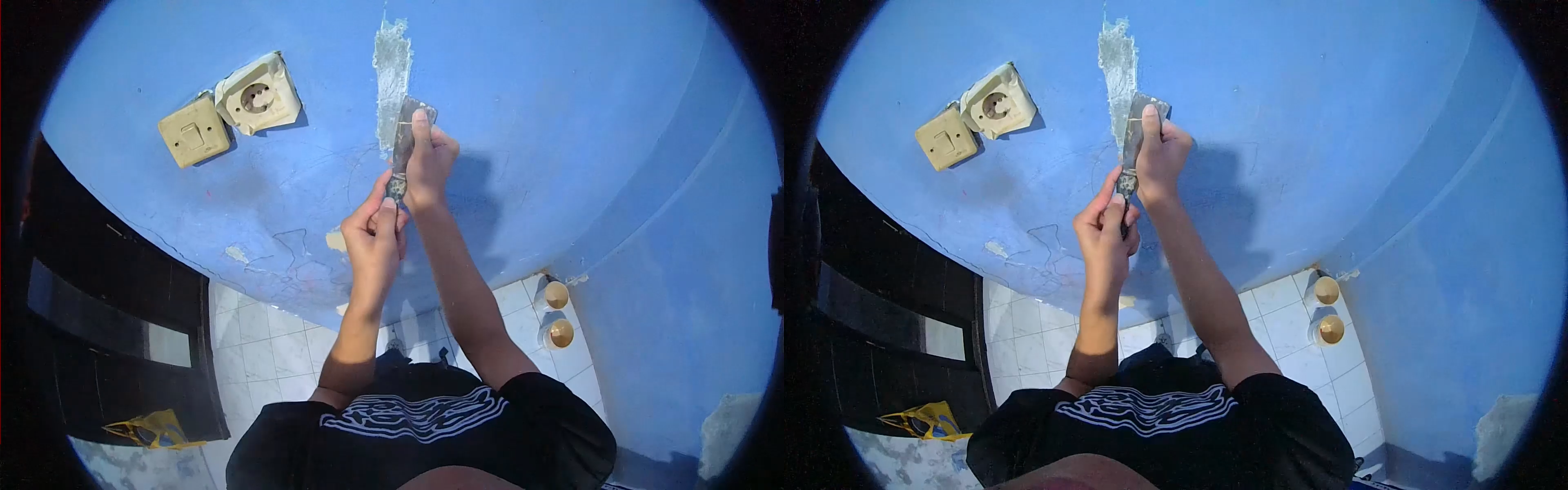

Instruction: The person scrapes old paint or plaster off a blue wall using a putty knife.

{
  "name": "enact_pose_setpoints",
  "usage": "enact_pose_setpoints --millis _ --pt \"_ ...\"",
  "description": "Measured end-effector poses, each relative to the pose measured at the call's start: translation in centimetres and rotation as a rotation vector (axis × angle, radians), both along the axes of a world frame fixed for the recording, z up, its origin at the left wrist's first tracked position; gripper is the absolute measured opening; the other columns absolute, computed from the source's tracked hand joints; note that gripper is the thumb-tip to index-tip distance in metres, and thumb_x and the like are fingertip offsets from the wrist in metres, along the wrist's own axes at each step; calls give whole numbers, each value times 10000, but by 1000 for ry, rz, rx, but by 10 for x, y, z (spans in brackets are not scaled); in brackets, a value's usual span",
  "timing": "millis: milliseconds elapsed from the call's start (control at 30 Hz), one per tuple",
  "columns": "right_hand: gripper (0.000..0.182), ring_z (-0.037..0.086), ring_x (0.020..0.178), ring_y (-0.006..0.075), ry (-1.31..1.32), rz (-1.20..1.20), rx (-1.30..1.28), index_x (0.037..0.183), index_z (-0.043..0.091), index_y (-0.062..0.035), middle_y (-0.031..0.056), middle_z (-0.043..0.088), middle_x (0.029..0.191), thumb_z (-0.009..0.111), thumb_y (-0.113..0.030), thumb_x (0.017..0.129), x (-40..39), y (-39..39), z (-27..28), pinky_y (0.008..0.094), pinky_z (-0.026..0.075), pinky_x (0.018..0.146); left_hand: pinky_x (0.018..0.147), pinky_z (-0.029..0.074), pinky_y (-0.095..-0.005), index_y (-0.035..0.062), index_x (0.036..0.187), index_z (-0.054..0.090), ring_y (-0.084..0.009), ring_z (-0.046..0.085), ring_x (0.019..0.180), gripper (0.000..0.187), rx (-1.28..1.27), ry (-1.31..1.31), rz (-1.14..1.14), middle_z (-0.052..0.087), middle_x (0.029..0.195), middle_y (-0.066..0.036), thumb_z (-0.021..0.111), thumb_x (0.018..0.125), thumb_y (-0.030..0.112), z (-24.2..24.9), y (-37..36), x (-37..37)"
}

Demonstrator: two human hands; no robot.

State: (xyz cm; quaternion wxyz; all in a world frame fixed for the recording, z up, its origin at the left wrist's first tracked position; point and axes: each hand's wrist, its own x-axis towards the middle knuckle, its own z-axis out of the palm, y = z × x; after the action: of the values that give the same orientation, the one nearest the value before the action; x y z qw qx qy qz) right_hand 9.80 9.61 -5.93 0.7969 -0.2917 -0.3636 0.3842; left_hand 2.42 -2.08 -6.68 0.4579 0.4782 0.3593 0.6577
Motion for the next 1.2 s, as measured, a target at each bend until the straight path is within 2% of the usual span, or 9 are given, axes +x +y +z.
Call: enact_pose_setpoints --millis 100,167,267,500,600,833,1000,1100,1200 --pt "521 411 519 47 72 66 -63 567 492 -51 -49 471 568 571 -311 1012 -6 -2 1 288 323 459 377 258 -193 -12 1379 554 -21 355 431 398 -12 54 9 515 671 14 478 999 74 1 0 -9" --pt "520 400 517 44 -14 -185 61 561 472 -70 -57 459 563 564 -309 1014 -5 7 6 282 314 460 385 263 -194 -9 1383 552 -22 361 437 401 -21 119 28 516 675 16 482 999 80 5 7 -7" --pt "507 397 534 44 135 33 106 569 482 -82 -58 461 574 568 -309 1014 18 -3 41 277 315 475 385 275 -196 -5 1386 550 -25 376 443 404 75 94 -37 535 681 8 486 997 82 19 17 6" --pt "481 375 508 43 59 6 -40 568 478 -117 -59 456 591 625 -299 989 -7 -3 -12 274 273 454 378 276 -201 -6 1377 557 -32 357 431 391 -37 46 -7 546 685 -3 487 1003 85 0 -5 -7" --pt "493 350 547 31 41 -28 27 562 450 -82 -79 426 583 614 -251 996 4 -11 17 271 267 477 369 271 -200 -14 1377 554 -28 352 424 391 -13 38 -5 547 680 -8 478 1004 74 5 -2 0" --pt "506 337 541 30 -3 -39 54 560 431 -81 -77 405 570 578 -249 1014 -5 2 -1 275 248 463 364 268 -209 -14 1394 537 -36 361 419 407 -7 79 26 524 656 -2 495 1001 86 5 1 -8" --pt "495 344 565 39 181 92 106 568 422 -97 -69 401 584 588 -262 1005 6 -12 41 287 243 475 371 270 -208 -17 1390 539 -41 370 420 408 16 12 -8 539 666 -12 495 996 77 19 5 9" --pt "490 348 551 40 12 -22 -97 568 424 -93 -70 416 588 587 -263 998 -6 -12 14 284 256 474 364 258 -207 -20 1385 543 -35 362 412 404 -3 11 24 547 667 -16 482 995 63 6 -8 0" --pt "483 348 544 40 74 10 26 569 428 -83 -70 420 586 593 -251 990 0 -3 14 281 257 475 351 239 -205 -23 1384 543 -28 354 402 406 1 7 35 549 662 -21 477 990 52 6 -2 6"
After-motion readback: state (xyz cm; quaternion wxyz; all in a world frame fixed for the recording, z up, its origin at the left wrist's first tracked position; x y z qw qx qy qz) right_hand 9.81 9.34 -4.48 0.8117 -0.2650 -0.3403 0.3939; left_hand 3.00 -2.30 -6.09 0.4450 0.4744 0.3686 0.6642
